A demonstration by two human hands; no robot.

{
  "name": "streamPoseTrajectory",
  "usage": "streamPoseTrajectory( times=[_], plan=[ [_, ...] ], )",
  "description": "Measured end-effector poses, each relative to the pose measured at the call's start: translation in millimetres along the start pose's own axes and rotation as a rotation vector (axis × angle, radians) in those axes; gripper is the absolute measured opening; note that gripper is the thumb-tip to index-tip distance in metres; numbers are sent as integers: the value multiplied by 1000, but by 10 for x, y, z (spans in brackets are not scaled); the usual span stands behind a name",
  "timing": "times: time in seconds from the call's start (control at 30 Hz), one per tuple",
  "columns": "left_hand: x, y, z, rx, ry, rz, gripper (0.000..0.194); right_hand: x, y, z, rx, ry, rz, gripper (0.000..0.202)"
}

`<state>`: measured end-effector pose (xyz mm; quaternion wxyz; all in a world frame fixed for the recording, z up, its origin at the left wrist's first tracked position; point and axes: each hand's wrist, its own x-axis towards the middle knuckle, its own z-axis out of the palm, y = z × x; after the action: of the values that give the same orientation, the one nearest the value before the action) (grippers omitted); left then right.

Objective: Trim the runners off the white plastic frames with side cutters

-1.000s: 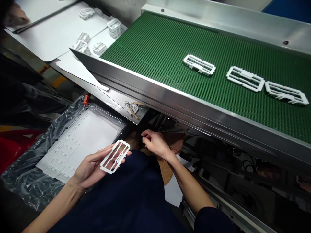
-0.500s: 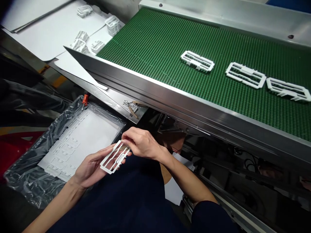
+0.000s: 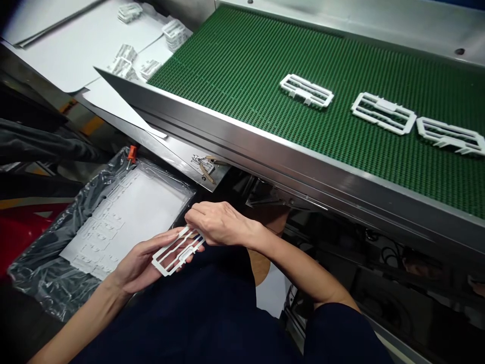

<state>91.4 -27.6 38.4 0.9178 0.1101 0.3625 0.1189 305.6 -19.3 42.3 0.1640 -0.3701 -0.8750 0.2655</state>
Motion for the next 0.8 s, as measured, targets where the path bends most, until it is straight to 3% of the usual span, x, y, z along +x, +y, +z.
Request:
streamPoseTrajectory(
  times=[0.17,0.3,0.4,0.67,0.8],
  plan=[
    [-6,-32,-17,-63,-86,-41,33,-14,14,-42,344,-39,70,8],
    [-7,-34,-23,-104,-147,-81,35,-66,58,-15,690,-49,234,15],
    [-7,-29,-32,-123,-165,-85,36,-107,87,54,813,11,353,18],
    [-7,-22,-68,-135,-151,-61,35,-172,80,180,681,165,593,38],
    [11,-13,-93,-134,-105,-34,35,-160,116,220,604,259,607,19]
  ],
)
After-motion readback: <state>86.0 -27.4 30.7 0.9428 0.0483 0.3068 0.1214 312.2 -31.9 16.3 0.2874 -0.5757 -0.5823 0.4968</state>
